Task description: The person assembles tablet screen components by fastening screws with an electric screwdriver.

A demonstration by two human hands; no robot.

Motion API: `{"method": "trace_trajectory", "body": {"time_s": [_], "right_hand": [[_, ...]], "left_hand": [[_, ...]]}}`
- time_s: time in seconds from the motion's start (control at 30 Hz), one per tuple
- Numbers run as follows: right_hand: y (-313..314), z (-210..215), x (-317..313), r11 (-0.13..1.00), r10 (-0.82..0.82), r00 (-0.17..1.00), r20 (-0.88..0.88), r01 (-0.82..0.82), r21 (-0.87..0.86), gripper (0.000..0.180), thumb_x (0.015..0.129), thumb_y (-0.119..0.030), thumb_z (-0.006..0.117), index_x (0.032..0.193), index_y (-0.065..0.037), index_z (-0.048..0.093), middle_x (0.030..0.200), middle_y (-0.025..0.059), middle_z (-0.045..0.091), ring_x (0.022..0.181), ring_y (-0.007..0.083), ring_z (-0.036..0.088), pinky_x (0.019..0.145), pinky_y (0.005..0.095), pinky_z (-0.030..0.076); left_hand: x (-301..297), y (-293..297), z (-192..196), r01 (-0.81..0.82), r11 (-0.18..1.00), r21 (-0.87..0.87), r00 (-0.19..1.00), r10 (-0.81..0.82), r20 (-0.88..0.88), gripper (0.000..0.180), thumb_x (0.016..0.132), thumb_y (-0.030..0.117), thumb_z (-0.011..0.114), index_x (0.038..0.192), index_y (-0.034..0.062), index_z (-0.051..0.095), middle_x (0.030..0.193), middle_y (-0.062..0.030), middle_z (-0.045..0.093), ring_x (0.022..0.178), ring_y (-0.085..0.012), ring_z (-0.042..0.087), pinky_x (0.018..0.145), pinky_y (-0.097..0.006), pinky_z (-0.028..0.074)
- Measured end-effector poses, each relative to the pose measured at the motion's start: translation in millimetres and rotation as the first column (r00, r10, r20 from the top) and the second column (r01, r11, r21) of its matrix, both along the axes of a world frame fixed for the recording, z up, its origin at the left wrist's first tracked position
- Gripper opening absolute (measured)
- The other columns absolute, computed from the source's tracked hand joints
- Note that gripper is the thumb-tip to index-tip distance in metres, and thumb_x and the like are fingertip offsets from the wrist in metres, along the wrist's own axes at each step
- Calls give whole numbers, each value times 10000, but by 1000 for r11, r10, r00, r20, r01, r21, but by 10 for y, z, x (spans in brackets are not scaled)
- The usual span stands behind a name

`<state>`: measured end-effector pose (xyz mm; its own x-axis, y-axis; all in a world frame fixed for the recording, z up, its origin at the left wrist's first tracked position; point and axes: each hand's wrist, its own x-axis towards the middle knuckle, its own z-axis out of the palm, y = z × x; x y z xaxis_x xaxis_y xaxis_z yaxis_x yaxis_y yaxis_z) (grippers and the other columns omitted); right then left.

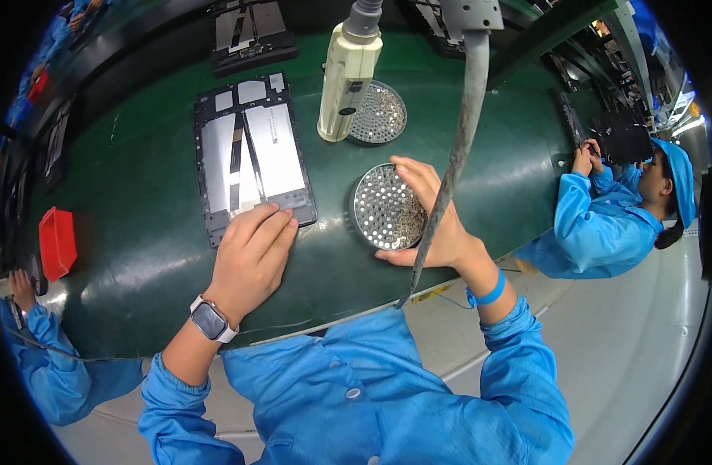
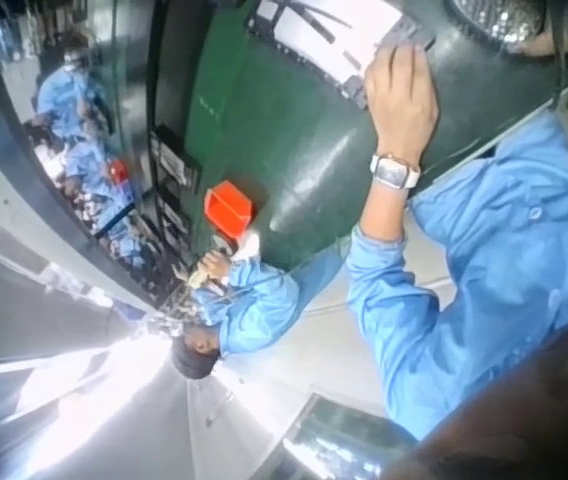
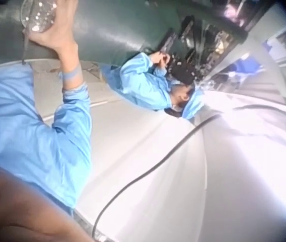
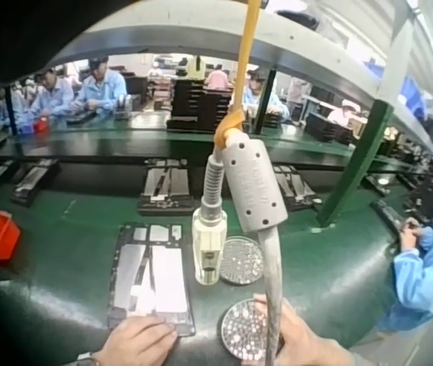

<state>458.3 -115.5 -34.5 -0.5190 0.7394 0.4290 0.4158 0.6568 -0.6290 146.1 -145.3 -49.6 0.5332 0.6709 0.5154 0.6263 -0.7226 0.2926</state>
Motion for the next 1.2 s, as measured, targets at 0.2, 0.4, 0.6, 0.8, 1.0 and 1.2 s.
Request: {"method": "trace_trajectory", "body": {"time_s": [0.2, 0.4, 0.6, 0.8, 1.0, 1.2], "right_hand": [[114, 36, 60, 999, -41, 990, 132, 43, -19, 1038, 556, -304, 944, 1432, -29, 460, 1426, 234, 448, 1274, 434, 471, 1042, 495, 435], [53, 360, 15, 986, -118, 936, 333, 149, -71, 1016, 549, -306, 930, 1410, 1, 484, 1413, 247, 474, 1265, 427, 487, 1072, 489, 410], [-91, 329, -77, 984, -113, 931, 348, 154, -93, 993, 556, -286, 931, 1411, -30, 495, 1387, 258, 474, 1224, 442, 478, 1018, 497, 455], [-207, 131, -45, 968, -233, 921, 312, 250, -17, 994, 590, -344, 921, 1428, -37, 482, 1462, 263, 431, 1318, 449, 435, 1069, 555, 398], [-579, 269, 176, 992, -78, 745, 662, 121, -19, 936, 790, -547, 727, 1465, 22, 414, 1538, 243, 389, 1461, 388, 340, 1122, 693, 206], [-449, 346, -59, 997, 43, 766, 641, 5, -73, 839, 852, -500, 677, 1448, 33, 424, 1535, 225, 405, 1460, 357, 355, 1152, 600, 254]], "left_hand": [[9, -6, -3, 7, 1000, -22, 1000, -6, 23, 360, 728, -45, 727, 1083, -29, 672, 1126, -134, 654, 1081, -330, 624, 879, -435, 518], [-31, -18, -16, 2, 999, -32, 1000, -1, 26, 363, 727, -48, 720, 1086, -28, 672, 1129, -136, 654, 1081, -331, 624, 882, -438, 518], [-24, -12, -8, -10, 1000, -14, 1000, 10, 5, 325, 759, 5, 686, 1083, -23, 681, 1143, -112, 650, 1108, -296, 610, 891, -410, 510], [-50, -44, -12, -11, 999, -40, 1000, 10, -27, 355, 758, 32, 712, 1109, -4, 676, 1189, -114, 640, 1163, -318, 592, 937, -419, 503], [-498, 216, 271, -108, 988, 109, 994, 106, 24, 438, 772, 62, 744, 1197, 33, 646, 1319, -163, 593, 1267, -416, 525, 1020, -531, 453], [-1093, 1198, 184, -376, 879, -292, 846, 455, 279, 327, 919, 119, 691, 1229, 19, 658, 1231, -135, 658, 1112, -240, 637, 954, -328, 484]]}}
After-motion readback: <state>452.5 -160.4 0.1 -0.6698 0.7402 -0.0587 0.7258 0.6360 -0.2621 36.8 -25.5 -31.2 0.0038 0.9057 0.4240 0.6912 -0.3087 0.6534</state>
